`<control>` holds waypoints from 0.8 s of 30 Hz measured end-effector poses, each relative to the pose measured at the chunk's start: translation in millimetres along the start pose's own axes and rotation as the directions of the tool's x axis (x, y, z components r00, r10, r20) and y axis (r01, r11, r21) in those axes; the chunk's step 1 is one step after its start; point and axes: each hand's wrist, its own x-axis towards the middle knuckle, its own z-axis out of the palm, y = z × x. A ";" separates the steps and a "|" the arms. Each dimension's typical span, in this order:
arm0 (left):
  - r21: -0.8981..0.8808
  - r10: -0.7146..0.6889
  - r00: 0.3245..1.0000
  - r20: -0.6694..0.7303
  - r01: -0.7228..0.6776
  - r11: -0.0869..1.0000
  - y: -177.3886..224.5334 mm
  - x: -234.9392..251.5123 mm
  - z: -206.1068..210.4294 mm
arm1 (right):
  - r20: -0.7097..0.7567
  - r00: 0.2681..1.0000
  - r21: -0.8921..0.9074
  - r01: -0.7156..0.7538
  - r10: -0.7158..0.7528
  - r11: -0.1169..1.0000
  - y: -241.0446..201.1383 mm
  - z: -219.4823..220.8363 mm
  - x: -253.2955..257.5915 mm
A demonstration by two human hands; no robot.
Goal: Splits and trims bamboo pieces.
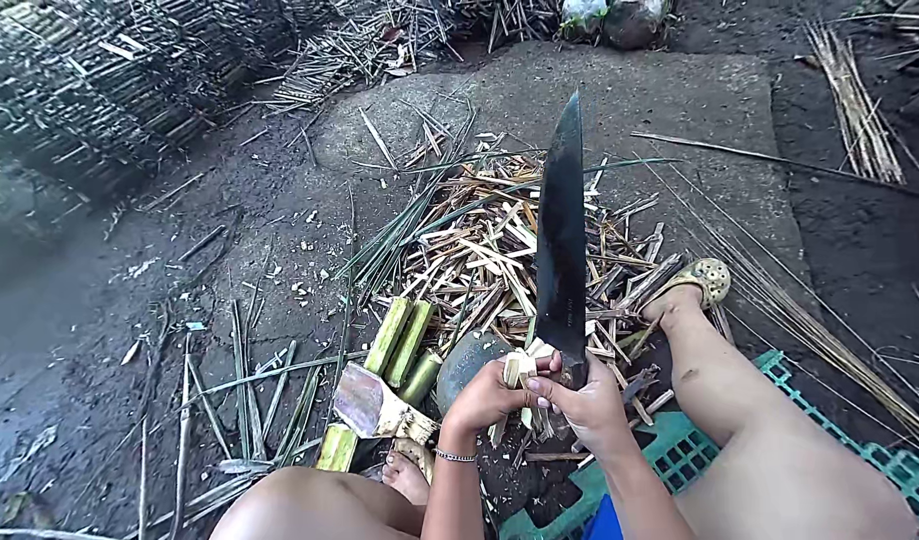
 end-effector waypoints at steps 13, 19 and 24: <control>0.105 -0.144 0.990 0.001 0.143 0.984 1.1 -1.4 -1.2 | -0.024 0.998 0.021 -0.065 0.065 0.998 7.8 -3.0 -9.1; 0.009 -0.124 0.991 -0.047 0.125 0.992 2.3 -0.9 3.8 | -0.037 0.998 0.019 -0.055 0.056 0.998 4.2 -3.3 -3.8; -0.169 0.014 0.995 0.099 0.003 0.986 -12.0 -3.6 -4.4 | -0.009 0.997 0.113 -0.071 0.073 0.991 -0.5 -9.9 0.2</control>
